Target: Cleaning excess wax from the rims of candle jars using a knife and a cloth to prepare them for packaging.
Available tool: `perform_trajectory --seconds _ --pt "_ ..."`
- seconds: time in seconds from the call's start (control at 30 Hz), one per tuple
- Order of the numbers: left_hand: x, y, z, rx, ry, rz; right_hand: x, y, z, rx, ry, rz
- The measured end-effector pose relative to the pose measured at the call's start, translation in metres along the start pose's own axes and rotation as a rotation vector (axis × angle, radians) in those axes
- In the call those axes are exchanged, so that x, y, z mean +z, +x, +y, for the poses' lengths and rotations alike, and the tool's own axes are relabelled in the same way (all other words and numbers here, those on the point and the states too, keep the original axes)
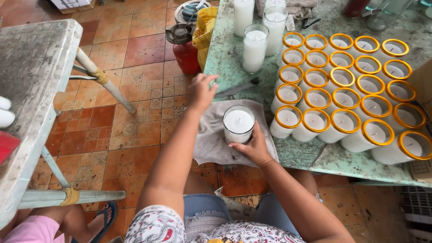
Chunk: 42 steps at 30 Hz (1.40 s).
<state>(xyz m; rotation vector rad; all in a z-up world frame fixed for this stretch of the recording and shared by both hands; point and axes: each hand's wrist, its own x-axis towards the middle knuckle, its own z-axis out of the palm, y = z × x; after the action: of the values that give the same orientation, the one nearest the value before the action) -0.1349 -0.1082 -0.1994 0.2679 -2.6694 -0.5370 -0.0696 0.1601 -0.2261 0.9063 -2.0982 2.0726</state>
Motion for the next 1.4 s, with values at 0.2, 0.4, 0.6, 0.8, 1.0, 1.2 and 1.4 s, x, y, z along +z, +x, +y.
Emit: perform_trajectory --seconds 0.2,0.4,0.6,0.8,1.0,1.2,1.4 --pt "-0.064 -0.106 -0.037 -0.459 -0.086 -0.028 0.007 -0.004 -0.002 -0.025 0.034 0.004" --pt "-0.019 -0.180 -0.055 -0.483 -0.130 -0.042 0.013 0.001 -0.022 0.062 -0.038 0.063" --pt "-0.118 -0.209 -0.065 -0.596 -0.647 0.318 -0.017 -0.009 -0.036 0.052 0.042 0.137" --pt "-0.213 -0.257 -0.173 -0.725 -0.886 0.930 -0.037 -0.010 -0.052 0.083 0.019 -0.015" --pt "-0.205 -0.270 -0.111 -0.753 -0.338 0.630 -0.007 -0.016 -0.031 0.061 0.141 0.019" --pt "-0.163 -0.234 -0.051 -0.650 -1.413 0.533 -0.004 -0.002 -0.048 0.105 0.017 -0.197" --pt "-0.120 -0.166 -0.004 0.078 -1.736 0.159 -0.006 0.022 -0.056 0.006 -0.040 -0.411"
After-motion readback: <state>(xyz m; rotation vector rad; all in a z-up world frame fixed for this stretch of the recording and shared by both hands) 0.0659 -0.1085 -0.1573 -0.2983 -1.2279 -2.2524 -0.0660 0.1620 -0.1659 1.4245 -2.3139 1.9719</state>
